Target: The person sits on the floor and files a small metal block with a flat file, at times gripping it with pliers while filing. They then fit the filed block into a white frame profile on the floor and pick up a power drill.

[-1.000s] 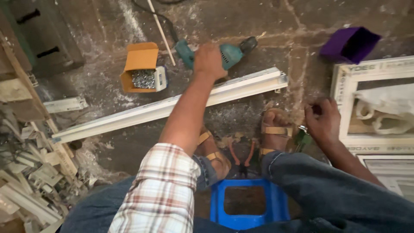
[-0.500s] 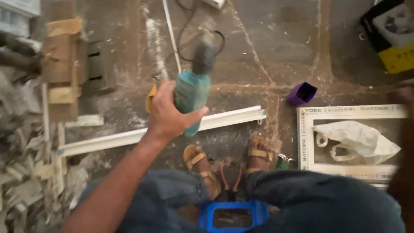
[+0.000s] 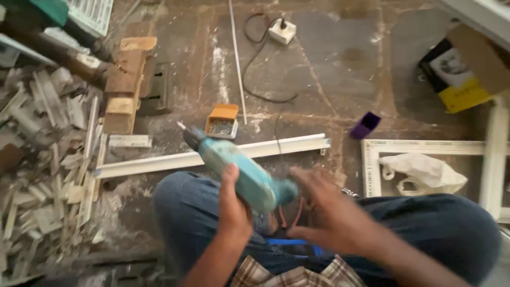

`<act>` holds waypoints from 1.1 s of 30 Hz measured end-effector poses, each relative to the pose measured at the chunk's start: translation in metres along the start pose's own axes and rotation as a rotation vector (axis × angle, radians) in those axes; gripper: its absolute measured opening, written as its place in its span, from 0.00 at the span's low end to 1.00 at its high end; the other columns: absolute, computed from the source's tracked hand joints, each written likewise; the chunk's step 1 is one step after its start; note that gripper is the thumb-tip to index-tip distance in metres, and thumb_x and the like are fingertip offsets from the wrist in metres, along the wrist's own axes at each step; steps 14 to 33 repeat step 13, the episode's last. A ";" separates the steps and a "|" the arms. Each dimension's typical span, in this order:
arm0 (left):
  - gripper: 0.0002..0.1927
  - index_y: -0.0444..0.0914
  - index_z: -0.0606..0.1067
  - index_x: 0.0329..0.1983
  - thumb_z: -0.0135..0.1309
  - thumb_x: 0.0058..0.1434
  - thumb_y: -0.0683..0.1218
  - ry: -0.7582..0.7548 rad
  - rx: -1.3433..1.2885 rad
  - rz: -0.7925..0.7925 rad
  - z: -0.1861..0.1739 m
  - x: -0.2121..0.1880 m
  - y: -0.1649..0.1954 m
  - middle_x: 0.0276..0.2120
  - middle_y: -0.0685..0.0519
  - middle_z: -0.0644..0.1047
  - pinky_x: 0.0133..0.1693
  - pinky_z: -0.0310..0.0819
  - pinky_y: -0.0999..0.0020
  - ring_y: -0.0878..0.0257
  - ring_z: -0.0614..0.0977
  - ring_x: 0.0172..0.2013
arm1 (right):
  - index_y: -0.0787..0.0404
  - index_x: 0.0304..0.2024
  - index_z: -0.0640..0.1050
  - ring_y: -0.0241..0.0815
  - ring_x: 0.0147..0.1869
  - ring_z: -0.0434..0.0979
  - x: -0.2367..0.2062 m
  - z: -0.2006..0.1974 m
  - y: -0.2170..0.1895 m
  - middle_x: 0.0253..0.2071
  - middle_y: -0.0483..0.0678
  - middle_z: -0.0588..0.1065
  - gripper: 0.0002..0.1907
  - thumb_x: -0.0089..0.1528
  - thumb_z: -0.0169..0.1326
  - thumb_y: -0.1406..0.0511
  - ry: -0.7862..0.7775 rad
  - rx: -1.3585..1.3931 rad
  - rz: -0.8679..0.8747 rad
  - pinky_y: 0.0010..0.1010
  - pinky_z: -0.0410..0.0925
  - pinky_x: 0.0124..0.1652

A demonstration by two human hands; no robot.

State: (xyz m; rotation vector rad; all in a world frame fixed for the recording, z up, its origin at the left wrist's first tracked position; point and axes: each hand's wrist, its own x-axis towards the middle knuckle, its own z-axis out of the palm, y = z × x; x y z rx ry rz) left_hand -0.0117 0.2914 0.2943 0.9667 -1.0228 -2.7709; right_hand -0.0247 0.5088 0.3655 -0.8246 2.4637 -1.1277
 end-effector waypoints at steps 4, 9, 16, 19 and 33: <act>0.20 0.34 0.75 0.50 0.58 0.63 0.52 -0.136 0.349 0.050 -0.009 -0.039 -0.026 0.40 0.51 0.78 0.44 0.73 0.62 0.61 0.78 0.40 | 0.61 0.73 0.55 0.53 0.70 0.71 0.005 0.039 0.014 0.67 0.56 0.67 0.54 0.51 0.70 0.58 -0.037 0.437 -0.063 0.40 0.68 0.62; 0.18 0.39 0.74 0.45 0.48 0.70 0.58 -0.414 0.455 0.069 -0.008 -0.021 -0.012 0.34 0.58 0.75 0.38 0.68 0.72 0.68 0.74 0.35 | 0.70 0.67 0.70 0.54 0.62 0.78 -0.008 0.040 0.049 0.58 0.59 0.77 0.38 0.55 0.65 0.66 -0.088 0.978 -0.153 0.45 0.71 0.62; 0.16 0.42 0.74 0.36 0.48 0.67 0.58 -0.203 0.086 -0.277 0.010 0.057 0.014 0.23 0.56 0.72 0.26 0.65 0.67 0.62 0.73 0.24 | 0.73 0.59 0.71 0.55 0.47 0.78 -0.002 0.028 0.056 0.43 0.59 0.76 0.38 0.47 0.61 0.64 -0.001 1.668 0.093 0.50 0.72 0.49; 0.16 0.42 0.74 0.36 0.48 0.67 0.58 -0.203 0.086 -0.277 0.010 0.057 0.014 0.23 0.56 0.72 0.26 0.65 0.67 0.62 0.73 0.24 | 0.73 0.59 0.71 0.55 0.47 0.78 -0.002 0.028 0.056 0.43 0.59 0.76 0.38 0.47 0.61 0.64 -0.001 1.668 0.093 0.50 0.72 0.49; 0.16 0.42 0.74 0.36 0.48 0.67 0.58 -0.203 0.086 -0.277 0.010 0.057 0.014 0.23 0.56 0.72 0.26 0.65 0.67 0.62 0.73 0.24 | 0.73 0.59 0.71 0.55 0.47 0.78 -0.002 0.028 0.056 0.43 0.59 0.76 0.38 0.47 0.61 0.64 -0.001 1.668 0.093 0.50 0.72 0.49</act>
